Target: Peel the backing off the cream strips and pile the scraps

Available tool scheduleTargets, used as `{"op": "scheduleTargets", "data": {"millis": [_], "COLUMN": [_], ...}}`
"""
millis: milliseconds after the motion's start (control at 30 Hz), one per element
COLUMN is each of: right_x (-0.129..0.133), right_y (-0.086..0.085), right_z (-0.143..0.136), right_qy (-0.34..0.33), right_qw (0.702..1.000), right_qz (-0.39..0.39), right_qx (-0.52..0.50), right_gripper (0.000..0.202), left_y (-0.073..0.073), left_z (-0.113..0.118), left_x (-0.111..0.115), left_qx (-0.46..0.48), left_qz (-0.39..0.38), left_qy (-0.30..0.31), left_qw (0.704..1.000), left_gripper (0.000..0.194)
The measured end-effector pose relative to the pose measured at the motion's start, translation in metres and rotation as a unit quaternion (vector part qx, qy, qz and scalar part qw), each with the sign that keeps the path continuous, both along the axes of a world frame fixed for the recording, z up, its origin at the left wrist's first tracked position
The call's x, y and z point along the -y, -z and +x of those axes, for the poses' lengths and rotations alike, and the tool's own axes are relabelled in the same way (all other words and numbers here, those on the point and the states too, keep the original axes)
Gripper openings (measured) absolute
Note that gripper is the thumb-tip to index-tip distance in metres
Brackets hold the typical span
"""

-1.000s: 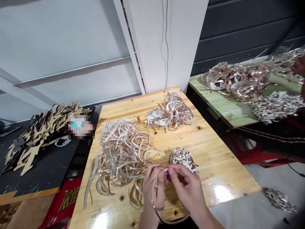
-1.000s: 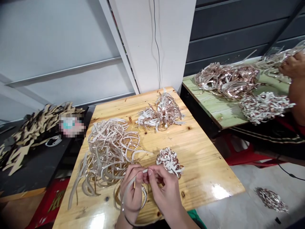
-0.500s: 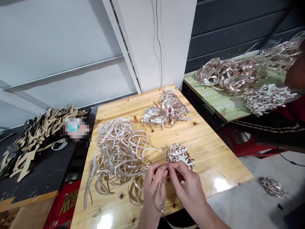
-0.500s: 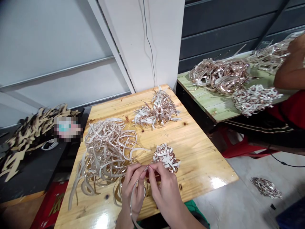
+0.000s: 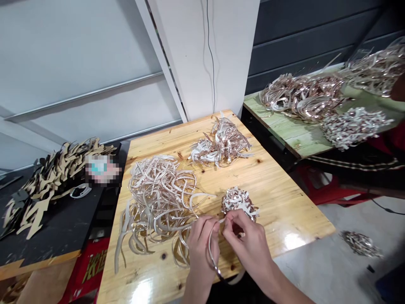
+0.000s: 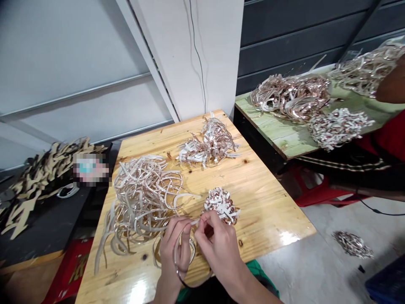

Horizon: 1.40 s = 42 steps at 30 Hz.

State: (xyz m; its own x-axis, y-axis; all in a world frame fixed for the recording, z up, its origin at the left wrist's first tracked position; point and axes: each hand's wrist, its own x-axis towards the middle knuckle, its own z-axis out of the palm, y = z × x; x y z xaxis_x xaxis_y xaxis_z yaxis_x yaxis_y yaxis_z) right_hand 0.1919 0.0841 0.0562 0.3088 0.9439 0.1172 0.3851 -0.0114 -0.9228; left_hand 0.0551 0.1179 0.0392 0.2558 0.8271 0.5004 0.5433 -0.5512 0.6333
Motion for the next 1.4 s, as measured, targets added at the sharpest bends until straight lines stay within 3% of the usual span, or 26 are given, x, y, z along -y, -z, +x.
{"op": "scheduleTargets", "data": {"millis": [100, 267, 467, 567, 767, 867, 1000, 1133, 1267, 1400], "right_x": [0.001, 0.005, 0.006, 0.008, 0.02, 0.025, 0.028, 0.027, 0.024, 0.021], "right_y": [0.0, 0.001, -0.004, -0.007, -0.017, -0.019, -0.02, -0.022, -0.026, -0.027], "right_z": [0.001, 0.008, 0.003, 0.001, 0.001, 0.002, 0.003, 0.003, 0.0, -0.002], "right_qy": [0.001, -0.074, -0.058, -0.063, -0.164, -0.176, -0.181, -0.189, -0.2, -0.191], "right_qw": [0.999, 0.979, 0.996, 0.997, 0.96, 0.96, 0.974, 0.977, 0.974, 0.975], "right_qz": [0.01, -0.033, -0.013, -0.022, -0.034, 0.002, 0.039, 0.087, 0.098, 0.112], "right_qx": [-0.041, -0.188, -0.059, -0.049, -0.225, -0.217, -0.128, -0.042, -0.026, -0.029], "right_gripper": [0.013, 0.024, 0.019, 0.018, 0.024, 0.021, 0.015, 0.011, 0.012, 0.014], "left_y": [-0.005, -0.014, -0.016, -0.021, -0.034, -0.035, -0.035, -0.037, -0.033, -0.025], "left_z": [-0.004, -0.011, -0.008, -0.009, -0.012, -0.013, -0.016, -0.022, -0.03, -0.032], "left_x": [-0.001, -0.003, -0.003, -0.003, 0.004, 0.009, 0.014, 0.016, 0.014, 0.011], "left_qx": [0.014, 0.005, 0.013, 0.025, 0.052, 0.055, 0.084, 0.109, 0.085, 0.093], "left_qz": [-0.023, -0.053, -0.066, -0.079, -0.133, -0.139, -0.125, -0.147, -0.156, -0.099], "left_qy": [0.004, 0.019, 0.041, 0.04, -0.045, -0.055, 0.032, 0.128, 0.178, 0.191], "left_qw": [1.0, 0.998, 0.997, 0.996, 0.989, 0.987, 0.988, 0.975, 0.968, 0.972], "left_gripper": [0.031, 0.032, 0.036, 0.037, 0.047, 0.05, 0.035, 0.032, 0.027, 0.026]}}
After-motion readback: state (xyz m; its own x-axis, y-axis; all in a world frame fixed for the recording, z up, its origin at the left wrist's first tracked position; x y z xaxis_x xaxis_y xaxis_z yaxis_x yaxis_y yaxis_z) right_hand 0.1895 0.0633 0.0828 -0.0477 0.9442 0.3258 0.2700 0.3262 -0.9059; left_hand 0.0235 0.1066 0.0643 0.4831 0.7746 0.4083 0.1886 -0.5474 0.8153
